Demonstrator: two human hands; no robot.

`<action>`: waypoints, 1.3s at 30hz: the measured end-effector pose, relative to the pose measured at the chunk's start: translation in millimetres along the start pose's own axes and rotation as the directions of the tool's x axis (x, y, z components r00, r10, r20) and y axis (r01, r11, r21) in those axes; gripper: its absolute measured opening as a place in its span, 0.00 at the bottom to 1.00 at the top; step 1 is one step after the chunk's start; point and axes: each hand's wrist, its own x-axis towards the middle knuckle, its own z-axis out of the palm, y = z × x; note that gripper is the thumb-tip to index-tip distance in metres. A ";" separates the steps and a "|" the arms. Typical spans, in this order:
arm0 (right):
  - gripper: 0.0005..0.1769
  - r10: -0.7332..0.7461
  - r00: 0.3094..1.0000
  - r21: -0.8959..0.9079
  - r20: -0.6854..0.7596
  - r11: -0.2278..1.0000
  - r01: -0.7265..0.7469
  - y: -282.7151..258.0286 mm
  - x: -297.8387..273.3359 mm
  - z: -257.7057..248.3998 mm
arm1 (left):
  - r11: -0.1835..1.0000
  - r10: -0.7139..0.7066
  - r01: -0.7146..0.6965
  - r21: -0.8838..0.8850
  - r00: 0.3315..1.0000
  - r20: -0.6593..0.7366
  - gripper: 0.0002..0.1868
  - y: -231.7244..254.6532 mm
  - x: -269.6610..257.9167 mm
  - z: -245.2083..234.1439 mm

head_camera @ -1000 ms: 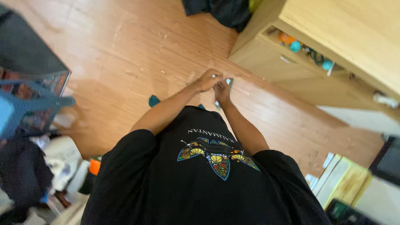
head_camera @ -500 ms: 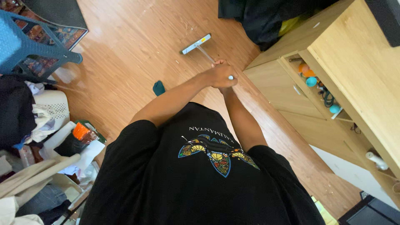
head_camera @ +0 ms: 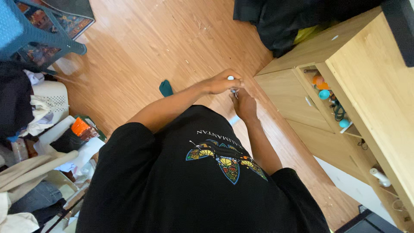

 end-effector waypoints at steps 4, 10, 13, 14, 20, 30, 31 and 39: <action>0.18 0.064 0.983 -0.185 0.170 0.982 -0.032 14.9 1.4 34.5 | 0.996 -0.029 0.026 -0.081 0.999 -0.034 0.15 -85.3 -2.6 -23.0; 0.17 0.042 0.994 -0.052 0.102 0.998 -0.037 47.2 16.8 121.5 | 0.992 -0.028 0.032 0.124 0.999 -0.033 0.14 -135.1 -19.5 -45.3; 0.15 0.023 1.000 0.020 0.013 1.000 -0.023 32.6 42.0 138.8 | 0.974 -0.058 0.096 0.207 0.982 -0.182 0.11 -108.5 -19.6 -63.8; 0.15 -0.020 0.999 0.039 -0.028 0.999 0.021 23.1 54.4 140.9 | 0.971 -0.075 0.111 0.212 0.983 -0.168 0.13 -95.6 -21.9 -75.4; 0.13 -0.301 0.944 0.056 -0.133 0.949 0.311 -20.6 130.2 152.2 | 0.896 0.161 -0.079 0.436 0.975 -0.155 0.15 -22.9 -32.8 -135.2; 0.26 -0.262 0.952 0.911 -0.157 0.334 0.242 -79.9 228.0 224.6 | 0.553 0.214 0.026 0.833 0.962 -0.172 0.13 20.5 -54.1 -167.1; 0.24 -0.265 0.959 0.893 -0.098 0.403 0.203 -82.9 231.5 223.9 | 0.467 0.174 0.080 0.880 0.968 -0.180 0.13 20.7 -55.5 -167.7; 0.29 -0.434 0.836 0.546 -0.335 0.633 0.548 -125.6 233.8 184.1 | 0.561 0.277 -0.082 0.824 0.956 -0.093 0.15 69.6 -71.4 -189.0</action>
